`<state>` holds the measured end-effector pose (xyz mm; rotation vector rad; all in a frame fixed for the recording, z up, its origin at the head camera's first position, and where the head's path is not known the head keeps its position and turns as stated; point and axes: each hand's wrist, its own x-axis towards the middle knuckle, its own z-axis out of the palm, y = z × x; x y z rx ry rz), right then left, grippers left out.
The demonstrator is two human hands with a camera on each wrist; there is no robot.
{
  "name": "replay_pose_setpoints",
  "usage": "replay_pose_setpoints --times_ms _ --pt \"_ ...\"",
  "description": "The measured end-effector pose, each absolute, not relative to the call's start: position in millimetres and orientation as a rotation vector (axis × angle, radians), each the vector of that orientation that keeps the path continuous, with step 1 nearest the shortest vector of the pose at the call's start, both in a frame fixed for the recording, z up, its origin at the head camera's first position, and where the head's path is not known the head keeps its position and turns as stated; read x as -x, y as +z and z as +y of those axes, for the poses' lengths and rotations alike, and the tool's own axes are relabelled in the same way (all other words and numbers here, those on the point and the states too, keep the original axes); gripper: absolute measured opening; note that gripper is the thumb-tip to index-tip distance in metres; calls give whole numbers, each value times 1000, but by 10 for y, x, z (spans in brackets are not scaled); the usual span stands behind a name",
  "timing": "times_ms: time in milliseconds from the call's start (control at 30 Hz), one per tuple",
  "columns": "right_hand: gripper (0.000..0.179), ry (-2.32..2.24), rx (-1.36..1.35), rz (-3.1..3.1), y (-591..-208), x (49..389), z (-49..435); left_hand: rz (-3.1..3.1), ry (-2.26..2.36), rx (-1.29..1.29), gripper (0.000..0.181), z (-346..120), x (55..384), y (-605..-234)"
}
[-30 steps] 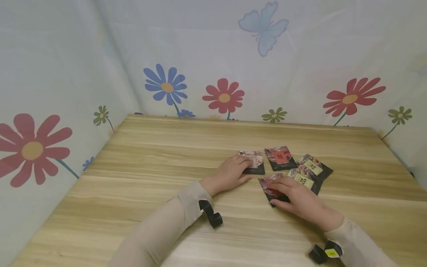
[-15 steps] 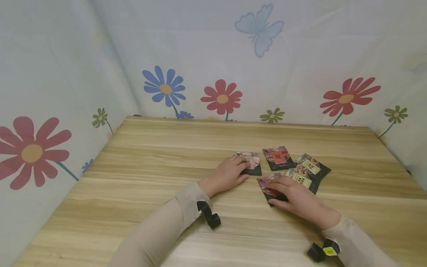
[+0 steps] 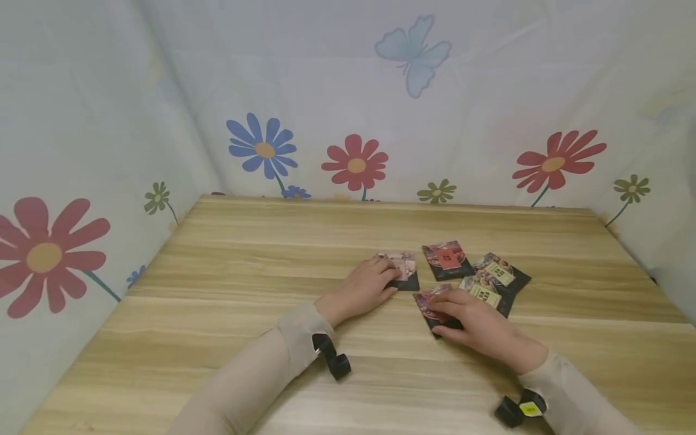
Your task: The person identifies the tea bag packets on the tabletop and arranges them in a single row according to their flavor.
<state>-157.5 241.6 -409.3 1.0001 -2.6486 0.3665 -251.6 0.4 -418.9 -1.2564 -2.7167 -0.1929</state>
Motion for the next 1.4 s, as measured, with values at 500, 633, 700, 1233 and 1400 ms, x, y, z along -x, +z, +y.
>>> replay_pose_setpoints --times_ms 500,633,700,1233,1400 --pt "35 360 -998 -2640 -4120 1589 2425 -2700 -175 1289 36 -104 2424 -4174" --pt "35 360 -997 -2639 -4117 1590 2427 -2697 -138 1303 37 -135 2390 -4151" --pt "35 362 -999 -2632 -4114 1591 2427 -2695 -124 1312 38 -151 2375 -4137" --pt "36 357 -1009 -2612 -4113 1585 2424 -2618 -3 1371 35 -320 2234 -4103" --pt "36 365 -1000 -2627 -4102 1582 2419 -2611 -1 1376 34 -388 2202 -4116"
